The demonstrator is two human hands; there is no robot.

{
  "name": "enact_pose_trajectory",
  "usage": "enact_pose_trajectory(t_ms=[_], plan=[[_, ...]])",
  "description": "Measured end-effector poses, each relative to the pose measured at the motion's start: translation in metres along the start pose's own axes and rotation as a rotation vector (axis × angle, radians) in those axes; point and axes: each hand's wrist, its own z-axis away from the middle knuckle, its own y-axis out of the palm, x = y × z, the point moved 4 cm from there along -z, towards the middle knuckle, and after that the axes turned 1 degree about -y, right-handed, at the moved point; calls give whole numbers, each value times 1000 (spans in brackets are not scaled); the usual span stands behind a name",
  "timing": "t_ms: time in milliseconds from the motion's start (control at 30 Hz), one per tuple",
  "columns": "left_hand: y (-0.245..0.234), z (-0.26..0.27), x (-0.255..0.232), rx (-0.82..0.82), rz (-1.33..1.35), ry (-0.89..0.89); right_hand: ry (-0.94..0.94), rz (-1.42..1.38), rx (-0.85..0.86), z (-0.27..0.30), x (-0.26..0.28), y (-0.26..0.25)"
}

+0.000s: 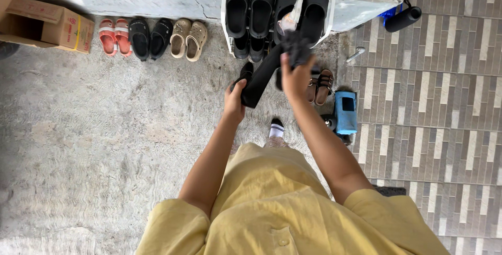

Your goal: The person cleans several shoes and sandals using a spray bottle and a cloth while working near a shoe rack.

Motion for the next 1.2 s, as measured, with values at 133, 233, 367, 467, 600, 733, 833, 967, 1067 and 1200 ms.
enact_pose_trajectory(t_ms=[133, 233, 367, 467, 600, 733, 833, 967, 1067, 1200], plan=[[0, -8, 13, -35, 126, -103, -1, 111, 106, 0, -5, 12], [-2, -5, 10, 9, 73, -183, 113, 45, -120, -46, -43, -7], [4, 9, 5, 1, 76, -322, 310, -495, -10, -53, -85, 4], [20, 16, 5, 140, 76, -303, 351, -609, 178, -29, -78, 14], [39, 9, 9, 238, 226, -413, 166, -825, 271, 7, -25, 27], [42, 8, 11, 202, 234, -540, 192, -757, 216, -1, 0, 8], [23, 17, 4, -102, -398, -363, 86, -444, 140, -8, 7, -7], [18, 21, -7, -25, -854, 72, -96, 14, 90, -10, 11, -15], [9, 3, 5, 116, -1019, -21, -203, -14, 132, -5, 12, -11], [19, -5, -3, 52, -1287, 344, -315, -185, 96, -5, 1, -5]])
